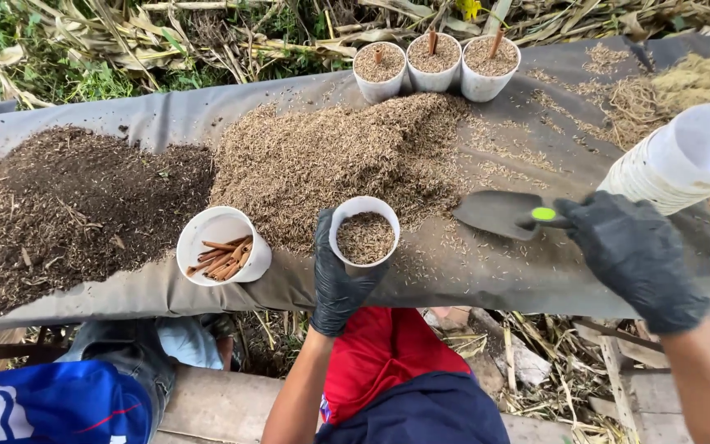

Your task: Filling plastic cups with substrate using a trowel and inserting wooden cuttings.

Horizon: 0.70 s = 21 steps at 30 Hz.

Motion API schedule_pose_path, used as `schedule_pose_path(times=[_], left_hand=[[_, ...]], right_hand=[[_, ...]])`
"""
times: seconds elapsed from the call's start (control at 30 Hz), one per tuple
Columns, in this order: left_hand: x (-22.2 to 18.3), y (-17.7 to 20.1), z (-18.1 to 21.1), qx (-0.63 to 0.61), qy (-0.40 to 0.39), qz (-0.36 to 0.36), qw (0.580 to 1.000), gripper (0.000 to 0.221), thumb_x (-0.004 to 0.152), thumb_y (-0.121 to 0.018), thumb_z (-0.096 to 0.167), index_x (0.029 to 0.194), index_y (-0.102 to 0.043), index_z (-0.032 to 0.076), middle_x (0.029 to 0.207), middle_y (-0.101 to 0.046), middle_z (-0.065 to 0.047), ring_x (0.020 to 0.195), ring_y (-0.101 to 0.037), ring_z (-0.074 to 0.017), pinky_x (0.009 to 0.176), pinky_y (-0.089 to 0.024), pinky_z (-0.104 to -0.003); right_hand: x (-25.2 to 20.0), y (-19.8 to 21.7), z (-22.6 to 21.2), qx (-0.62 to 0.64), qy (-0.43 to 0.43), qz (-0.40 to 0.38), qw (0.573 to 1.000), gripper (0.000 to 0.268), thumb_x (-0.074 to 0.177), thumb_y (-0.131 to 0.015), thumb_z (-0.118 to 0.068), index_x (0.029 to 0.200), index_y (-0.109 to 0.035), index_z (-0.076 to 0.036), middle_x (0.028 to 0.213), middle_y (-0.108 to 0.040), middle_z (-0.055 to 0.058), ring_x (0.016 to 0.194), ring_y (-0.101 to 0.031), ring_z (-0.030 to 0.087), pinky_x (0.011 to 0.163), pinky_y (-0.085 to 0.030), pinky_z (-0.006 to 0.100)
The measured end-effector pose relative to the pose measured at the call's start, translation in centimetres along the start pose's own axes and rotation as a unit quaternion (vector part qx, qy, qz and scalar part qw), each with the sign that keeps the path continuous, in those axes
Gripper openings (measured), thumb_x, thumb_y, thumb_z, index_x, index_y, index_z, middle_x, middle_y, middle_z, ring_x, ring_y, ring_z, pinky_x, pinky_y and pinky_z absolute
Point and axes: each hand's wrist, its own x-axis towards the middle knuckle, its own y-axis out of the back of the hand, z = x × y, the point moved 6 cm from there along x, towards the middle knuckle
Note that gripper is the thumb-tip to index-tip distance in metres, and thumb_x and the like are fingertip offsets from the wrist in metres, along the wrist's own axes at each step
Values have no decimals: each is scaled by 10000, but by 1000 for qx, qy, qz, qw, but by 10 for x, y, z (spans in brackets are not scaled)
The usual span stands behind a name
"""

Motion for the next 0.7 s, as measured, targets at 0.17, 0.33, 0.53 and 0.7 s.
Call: schedule_pose_path(times=[0.17, 0.33, 0.53, 0.7], left_hand=[[-9, -7, 6, 1, -14, -11, 1000, 1020, 800, -888, 377, 1527, -303, -34, 1518, -421, -250, 1472, -420, -436, 1280, -344, -561], [-18, -16, 1, -83, 93, 4, 992, 1073, 560, -1018, 405, 1405, -506, -14, 1301, -617, -235, 1233, -621, -431, 1050, -532, -526], [-18, -29, -2, -74, 70, -32, 994, 991, 700, -940, 387, 1458, -434, -4, 1403, -540, -252, 1325, -542, -457, 1119, -472, -558], [-9, -42, -1, 2, 11, -72, 997, 1011, 795, -859, 414, 1543, -315, 6, 1560, -438, -258, 1465, -455, -451, 1216, -417, -549]], right_hand=[[38, -49, -30, 94, -66, -47, 992, 322, 1119, -421, -335, 1295, -635, -170, 774, -546, 17, 528, -467, 136, 412, -446, 267], [54, -50, -37, 146, -134, -102, 975, 435, 983, -632, -296, 1418, -644, -292, 1058, -724, 104, 1035, -730, 297, 952, -536, 450], [25, -68, -16, 161, -62, 126, 977, 439, 984, -714, -139, 1415, -633, -158, 1074, -677, 144, 798, -637, 255, 630, -576, 351], [16, -57, 10, 142, -95, 111, 979, 426, 989, -724, -230, 1408, -677, -174, 1059, -679, 132, 778, -621, 241, 597, -543, 351]])
